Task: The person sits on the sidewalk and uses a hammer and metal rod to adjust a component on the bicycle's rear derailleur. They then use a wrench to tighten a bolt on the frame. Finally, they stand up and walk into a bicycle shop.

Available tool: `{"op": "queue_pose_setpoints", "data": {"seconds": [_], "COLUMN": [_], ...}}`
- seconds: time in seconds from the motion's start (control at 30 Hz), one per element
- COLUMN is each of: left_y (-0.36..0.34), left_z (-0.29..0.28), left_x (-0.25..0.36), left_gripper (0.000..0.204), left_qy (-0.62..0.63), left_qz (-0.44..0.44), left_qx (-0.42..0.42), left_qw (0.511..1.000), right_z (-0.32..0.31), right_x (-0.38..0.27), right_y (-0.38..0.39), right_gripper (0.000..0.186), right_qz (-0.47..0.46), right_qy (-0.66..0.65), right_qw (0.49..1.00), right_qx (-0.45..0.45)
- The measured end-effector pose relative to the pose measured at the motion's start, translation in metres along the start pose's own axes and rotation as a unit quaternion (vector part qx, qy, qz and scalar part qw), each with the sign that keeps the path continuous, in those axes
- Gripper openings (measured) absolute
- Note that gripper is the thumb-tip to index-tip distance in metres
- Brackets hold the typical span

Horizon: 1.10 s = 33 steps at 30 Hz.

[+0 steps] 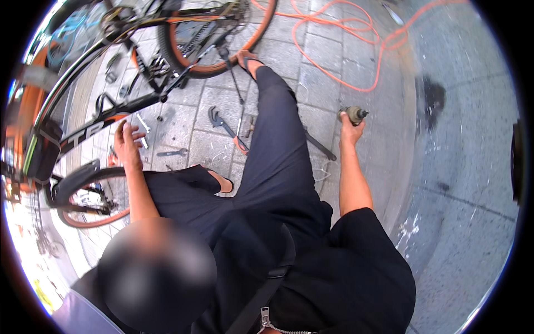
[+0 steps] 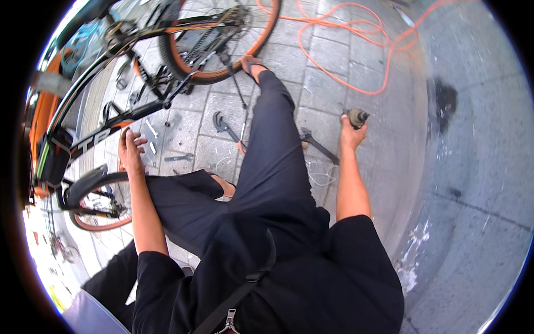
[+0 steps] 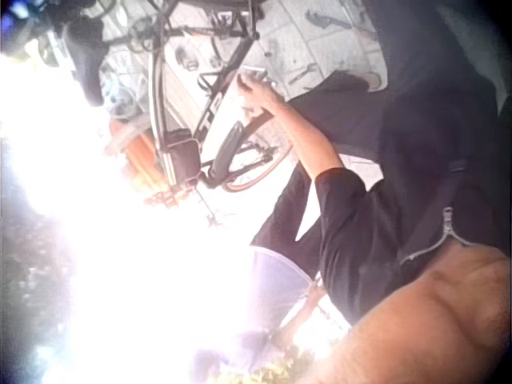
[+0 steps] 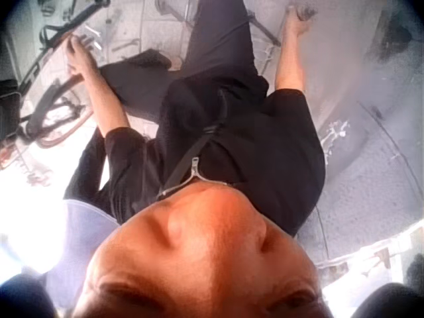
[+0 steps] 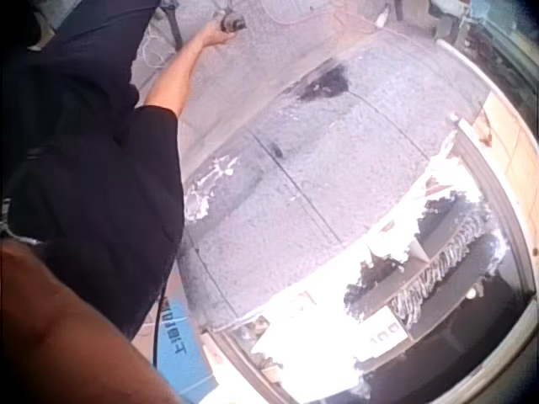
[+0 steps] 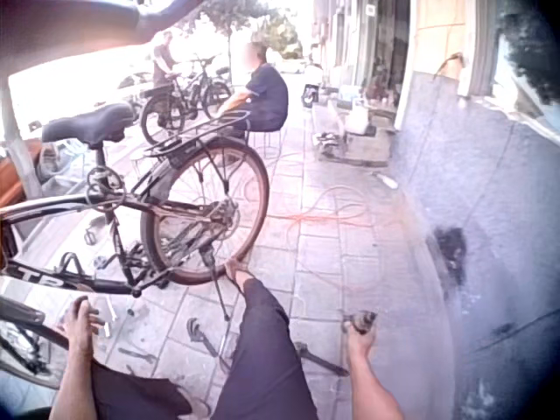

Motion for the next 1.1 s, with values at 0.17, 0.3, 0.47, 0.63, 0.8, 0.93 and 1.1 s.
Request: {"op": "queue_pose_setpoints", "data": {"seconds": [0.17, 0.3, 0.47, 0.63, 0.8, 0.93, 1.1], "left_y": [0.002, 0.007, -0.009, -0.002, 0.016, 0.008, 0.019], "left_z": [0.016, 0.023, 0.034, 0.038, 0.005, 0.043, 0.036], "left_x": [-0.006, -0.004, -0.038, 0.009, 0.001, 0.032, 0.053], "left_gripper": [0.051, 0.054, 0.050, 0.057, 0.060, 0.063, 0.057], "left_qy": [-0.050, -0.119, -0.147, -0.148, -0.135, -0.046, 0.155], "left_qz": [-0.036, -0.061, -0.094, -0.059, -0.060, -0.049, -0.082], "left_qx": [-0.032, -0.037, -0.055, -0.041, -0.018, -0.026, -0.003], "left_qw": [0.998, 0.990, 0.983, 0.986, 0.989, 0.997, 0.984], "right_z": [-0.126, -0.216, -0.300, -0.285, -0.261, -0.231, -0.106], "right_x": [0.139, 0.190, 0.253, 0.261, 0.265, 0.317, 0.175], "right_y": [0.043, 0.068, 0.081, 0.158, 0.181, 0.163, 0.147], "right_gripper": [0.087, 0.086, 0.048, 0.049, 0.044, 0.038, 0.034], "right_qz": [0.185, 0.245, 0.216, 0.417, 0.499, 0.606, 0.470], "right_qy": [0.047, 0.070, -0.007, -0.064, -0.092, -0.112, -0.053], "right_qw": [0.968, 0.934, 0.955, 0.876, 0.832, 0.784, 0.866], "right_qx": [0.162, 0.251, 0.201, 0.234, 0.226, 0.072, -0.164]}}
Point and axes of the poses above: each hand's wrist, its own y-axis away from the middle knuckle, its own z-axis out of the palm, x = y × z, the point moved 9 cm from there along -y, towards the middle knuckle, and after that the axes turned 7 degrees about -y, right-handed, at the moved point
